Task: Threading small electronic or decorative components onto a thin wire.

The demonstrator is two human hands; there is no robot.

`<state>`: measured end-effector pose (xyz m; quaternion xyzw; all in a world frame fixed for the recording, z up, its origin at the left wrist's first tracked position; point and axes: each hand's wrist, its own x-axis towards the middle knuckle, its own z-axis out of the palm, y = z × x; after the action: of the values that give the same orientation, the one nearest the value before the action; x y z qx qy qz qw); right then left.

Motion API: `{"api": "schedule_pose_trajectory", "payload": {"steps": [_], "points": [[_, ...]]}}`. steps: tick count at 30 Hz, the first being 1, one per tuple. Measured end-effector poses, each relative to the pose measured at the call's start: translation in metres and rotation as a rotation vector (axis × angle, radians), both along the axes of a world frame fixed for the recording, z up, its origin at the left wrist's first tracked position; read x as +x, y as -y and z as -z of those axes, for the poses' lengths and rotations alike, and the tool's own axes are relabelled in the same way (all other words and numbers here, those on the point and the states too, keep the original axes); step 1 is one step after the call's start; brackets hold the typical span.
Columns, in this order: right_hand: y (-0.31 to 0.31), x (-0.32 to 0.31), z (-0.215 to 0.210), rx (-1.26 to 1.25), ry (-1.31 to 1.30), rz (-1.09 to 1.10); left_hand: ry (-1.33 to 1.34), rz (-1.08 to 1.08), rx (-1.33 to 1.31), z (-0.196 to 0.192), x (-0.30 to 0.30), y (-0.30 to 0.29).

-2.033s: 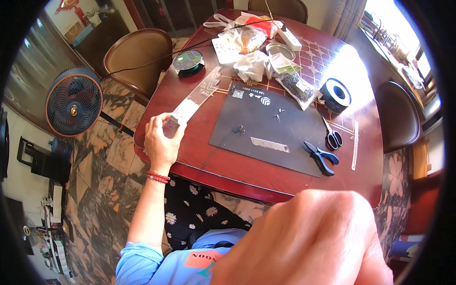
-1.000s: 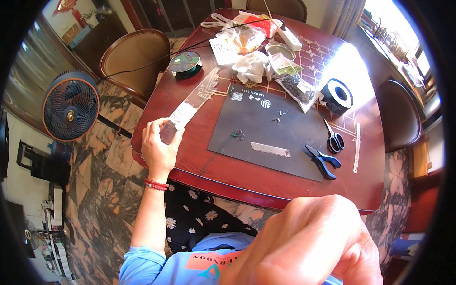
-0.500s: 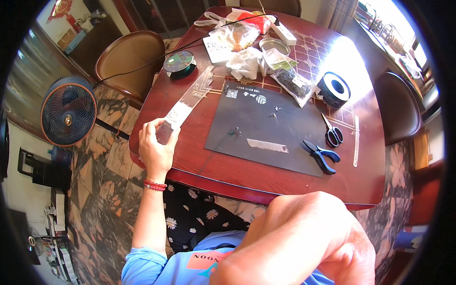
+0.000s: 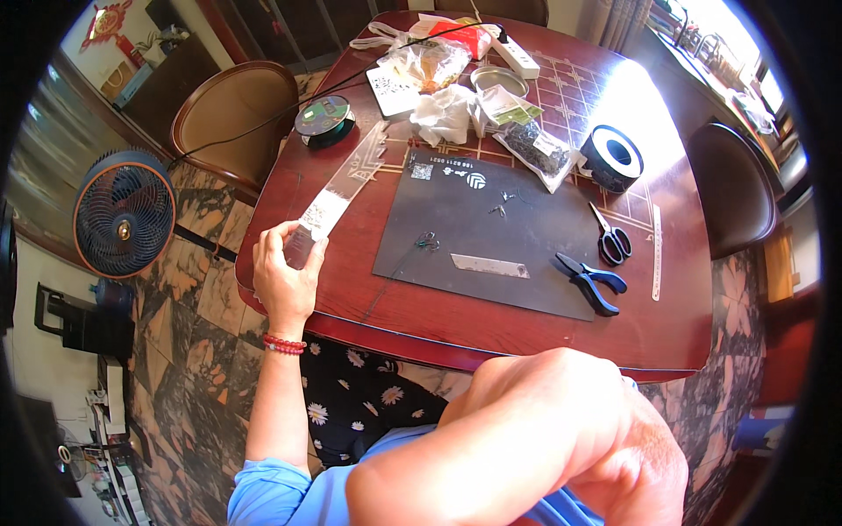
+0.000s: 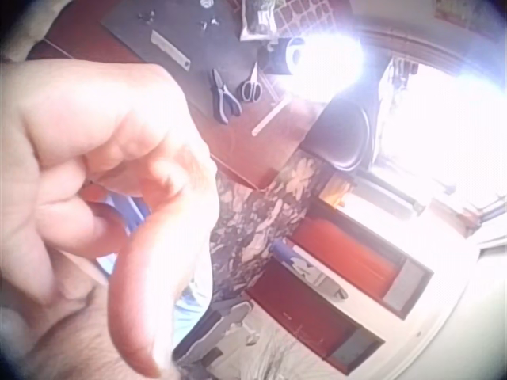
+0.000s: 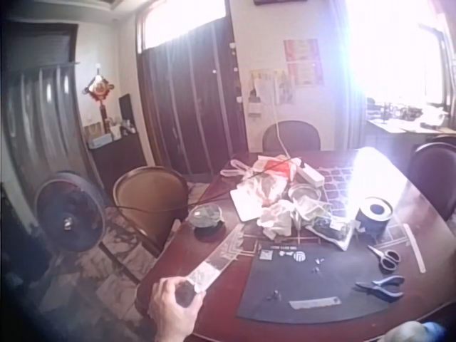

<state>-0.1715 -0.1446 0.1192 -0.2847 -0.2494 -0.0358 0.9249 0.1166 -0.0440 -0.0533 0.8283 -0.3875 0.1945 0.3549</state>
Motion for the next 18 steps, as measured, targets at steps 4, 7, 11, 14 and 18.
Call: {"api": "schedule_pose_trajectory", "payload": {"steps": [4,7,11,14,18], "points": [[-0.004,0.012,-0.003,0.024,-0.031,-0.011,-0.017,-0.016,0.019,-0.001,0.0,-0.003],[-0.004,0.016,-0.006,0.035,-0.054,-0.009,-0.02,-0.016,0.019,-0.002,-0.001,0.0],[-0.012,0.022,0.001,0.216,0.094,0.062,-0.019,0.008,0.01,-0.004,-0.005,0.009],[0.005,0.044,-0.004,0.246,-0.013,-0.138,-0.015,-0.026,0.021,0.0,0.0,-0.003],[0.012,0.054,-0.006,0.068,0.187,-0.215,-0.008,-0.004,0.014,-0.001,-0.001,0.001]]}}
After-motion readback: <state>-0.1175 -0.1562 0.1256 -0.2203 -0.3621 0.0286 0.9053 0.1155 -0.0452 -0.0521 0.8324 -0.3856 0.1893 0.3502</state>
